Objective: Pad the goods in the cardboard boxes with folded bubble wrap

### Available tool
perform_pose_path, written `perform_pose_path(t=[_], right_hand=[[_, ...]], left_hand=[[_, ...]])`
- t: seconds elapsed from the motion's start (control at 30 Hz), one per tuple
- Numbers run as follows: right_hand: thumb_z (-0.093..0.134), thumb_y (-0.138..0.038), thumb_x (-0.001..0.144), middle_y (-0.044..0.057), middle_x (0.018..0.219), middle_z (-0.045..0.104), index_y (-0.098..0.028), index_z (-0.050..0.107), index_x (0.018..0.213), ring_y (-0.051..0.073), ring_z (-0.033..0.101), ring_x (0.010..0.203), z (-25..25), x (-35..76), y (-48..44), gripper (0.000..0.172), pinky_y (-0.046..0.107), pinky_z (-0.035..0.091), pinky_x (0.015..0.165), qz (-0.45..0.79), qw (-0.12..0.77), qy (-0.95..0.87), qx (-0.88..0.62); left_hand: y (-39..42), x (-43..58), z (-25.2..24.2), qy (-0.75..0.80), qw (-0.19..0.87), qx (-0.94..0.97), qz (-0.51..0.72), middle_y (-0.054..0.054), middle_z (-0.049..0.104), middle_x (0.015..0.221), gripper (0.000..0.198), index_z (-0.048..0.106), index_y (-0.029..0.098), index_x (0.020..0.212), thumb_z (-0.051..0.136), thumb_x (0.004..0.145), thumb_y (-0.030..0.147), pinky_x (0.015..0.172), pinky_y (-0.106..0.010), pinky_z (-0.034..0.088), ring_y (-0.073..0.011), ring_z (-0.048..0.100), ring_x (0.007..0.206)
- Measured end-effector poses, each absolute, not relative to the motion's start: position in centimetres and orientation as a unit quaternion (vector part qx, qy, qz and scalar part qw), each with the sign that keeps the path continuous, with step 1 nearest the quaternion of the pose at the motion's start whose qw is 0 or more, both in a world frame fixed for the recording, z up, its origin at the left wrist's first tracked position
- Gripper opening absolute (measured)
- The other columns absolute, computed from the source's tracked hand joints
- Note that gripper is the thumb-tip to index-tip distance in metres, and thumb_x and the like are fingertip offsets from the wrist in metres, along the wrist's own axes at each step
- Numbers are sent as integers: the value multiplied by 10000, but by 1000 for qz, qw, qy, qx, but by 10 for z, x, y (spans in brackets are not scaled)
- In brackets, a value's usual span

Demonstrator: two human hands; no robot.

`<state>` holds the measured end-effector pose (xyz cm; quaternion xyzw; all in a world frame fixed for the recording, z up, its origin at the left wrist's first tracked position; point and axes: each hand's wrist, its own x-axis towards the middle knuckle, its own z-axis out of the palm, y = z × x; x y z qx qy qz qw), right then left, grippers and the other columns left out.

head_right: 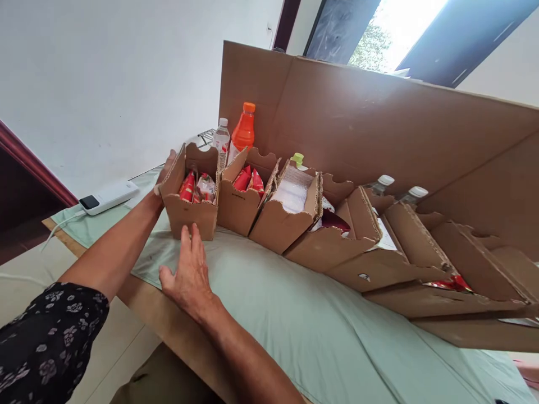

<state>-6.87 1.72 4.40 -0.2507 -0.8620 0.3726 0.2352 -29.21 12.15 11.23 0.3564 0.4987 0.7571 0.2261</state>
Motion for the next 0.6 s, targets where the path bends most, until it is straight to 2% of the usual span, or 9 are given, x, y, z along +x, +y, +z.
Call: perform_pose_path(t=[0.07, 0.17, 0.27, 0.33, 0.4, 0.5, 0.6], right_hand=[[716, -250, 805, 213, 1737, 241, -149, 351, 1628, 369, 264, 1608, 41, -72, 30, 907, 592, 314, 1282, 369, 204, -873, -245], [712, -240, 810, 218, 1687, 359, -141, 569, 1482, 381, 388, 1545, 24, -57, 47, 694, 595, 381, 1237, 345, 175, -893, -232], [661, -184, 834, 179, 1612, 486, -192, 701, 1311, 355, 500, 1458, 2, -33, 60, 478, 594, 444, 1182, 310, 216, -895, -235], [629, -145, 842, 167, 1569, 536, -211, 725, 1256, 338, 539, 1416, -8, -21, 65, 430, 591, 466, 1158, 297, 245, -892, -238], [616, -128, 837, 173, 1546, 558, -206, 731, 1231, 338, 550, 1401, -12, -17, 67, 418, 591, 478, 1143, 294, 256, -890, -237], [607, -127, 833, 196, 1519, 576, -177, 739, 1193, 346, 566, 1377, -13, -18, 65, 387, 595, 488, 1127, 292, 263, -888, -237], [606, -132, 841, 174, 1505, 595, -198, 743, 1173, 329, 581, 1356, -13, -19, 63, 365, 577, 492, 1127, 293, 269, -885, -242]], left_hand=[[110, -285, 108, 503, 260, 364, 740, -94, 766, 1070, 665, 735, 168, 1079, 428, 970, 748, 1036, -523, 579, -364, 674, 1246], [68, -271, 87, 507, 281, 369, 727, -100, 772, 1148, 715, 713, 194, 1156, 456, 897, 809, 1036, -520, 575, -371, 649, 1276], [27, -260, 62, 524, 273, 412, 694, -94, 716, 1345, 695, 662, 227, 1293, 655, 805, 723, 1097, -496, 527, -364, 595, 1348], [15, -258, 50, 559, 255, 442, 654, -108, 673, 1413, 750, 612, 229, 1347, 805, 722, 596, 1116, -494, 506, -360, 600, 1341], [16, -260, 44, 589, 242, 448, 627, -123, 674, 1393, 762, 591, 218, 1337, 864, 682, 493, 1106, -499, 508, -349, 633, 1294], [32, -267, 44, 600, 229, 446, 623, -127, 685, 1350, 690, 585, 204, 1300, 827, 701, 446, 1097, -491, 513, -329, 642, 1266], [50, -272, 46, 608, 204, 442, 627, -131, 679, 1334, 666, 566, 194, 1309, 772, 715, 414, 1097, -486, 511, -321, 625, 1272]])
